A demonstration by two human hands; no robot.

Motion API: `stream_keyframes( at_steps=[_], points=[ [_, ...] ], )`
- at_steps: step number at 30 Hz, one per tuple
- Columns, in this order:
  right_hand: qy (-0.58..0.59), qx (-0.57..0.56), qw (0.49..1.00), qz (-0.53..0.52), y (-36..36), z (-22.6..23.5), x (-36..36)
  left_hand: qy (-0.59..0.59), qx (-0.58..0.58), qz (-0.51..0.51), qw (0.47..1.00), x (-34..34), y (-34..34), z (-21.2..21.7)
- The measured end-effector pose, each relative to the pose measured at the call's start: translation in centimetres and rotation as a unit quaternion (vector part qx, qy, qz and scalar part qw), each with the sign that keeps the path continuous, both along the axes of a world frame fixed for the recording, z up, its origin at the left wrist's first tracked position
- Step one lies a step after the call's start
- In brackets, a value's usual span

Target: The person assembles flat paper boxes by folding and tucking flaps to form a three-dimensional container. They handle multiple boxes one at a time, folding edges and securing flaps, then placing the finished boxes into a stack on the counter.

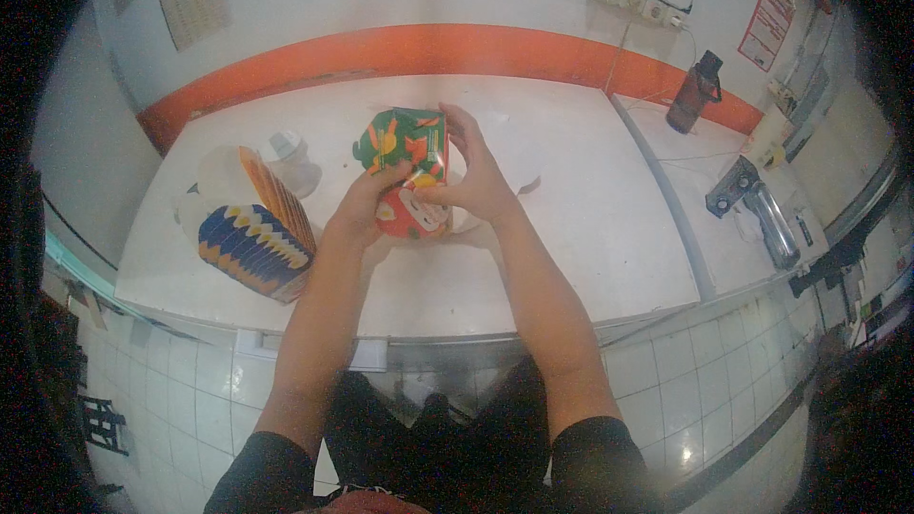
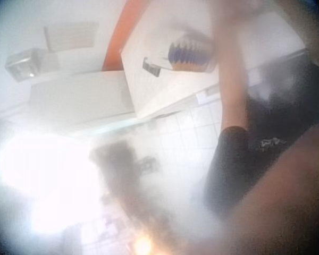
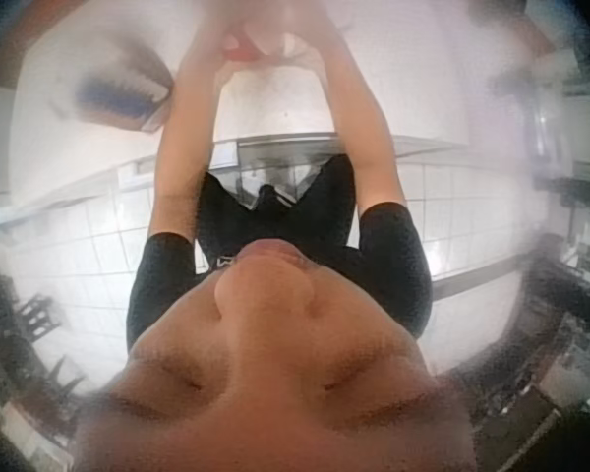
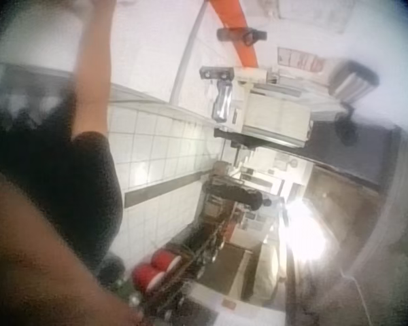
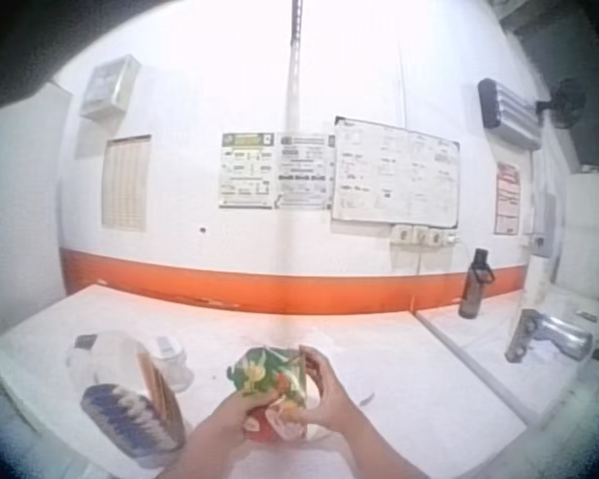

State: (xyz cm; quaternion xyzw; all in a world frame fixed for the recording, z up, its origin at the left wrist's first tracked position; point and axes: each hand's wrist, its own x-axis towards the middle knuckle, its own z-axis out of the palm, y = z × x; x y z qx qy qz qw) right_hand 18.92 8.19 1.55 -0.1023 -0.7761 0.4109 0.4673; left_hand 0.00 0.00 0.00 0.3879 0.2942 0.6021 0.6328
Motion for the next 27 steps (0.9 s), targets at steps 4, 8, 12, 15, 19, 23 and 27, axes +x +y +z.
stream_keyframes(
  at_steps=[4,8,12,15,19,23,27],
  points=[
    [0.125,-0.062,0.989,-0.046,-0.1,-0.4,-1.1,-0.100,0.046,-0.011,0.994,-0.5,0.1,-0.2],
    [0.350,-0.211,0.909,-0.079,0.8,-0.4,-0.7,0.263,0.146,0.028,0.953,2.8,-0.5,0.6],
    [0.385,-0.257,0.877,-0.131,2.5,-1.0,0.3,0.500,0.260,0.199,0.802,5.7,0.7,-2.1],
    [0.370,-0.265,0.872,-0.179,2.8,-1.4,1.1,0.469,0.246,0.242,0.813,6.1,0.3,-1.5],
    [0.323,-0.255,0.888,-0.206,1.8,-1.0,0.4,0.385,0.203,0.294,0.851,5.7,-0.5,-0.5],
    [0.260,-0.229,0.926,-0.147,0.8,-1.0,-0.1,0.312,0.126,0.251,0.908,5.0,-1.0,0.2],
    [0.275,-0.275,0.912,-0.131,0.8,-0.7,-0.2,0.337,0.147,0.242,0.898,5.8,-1.4,0.6]
  ],
)
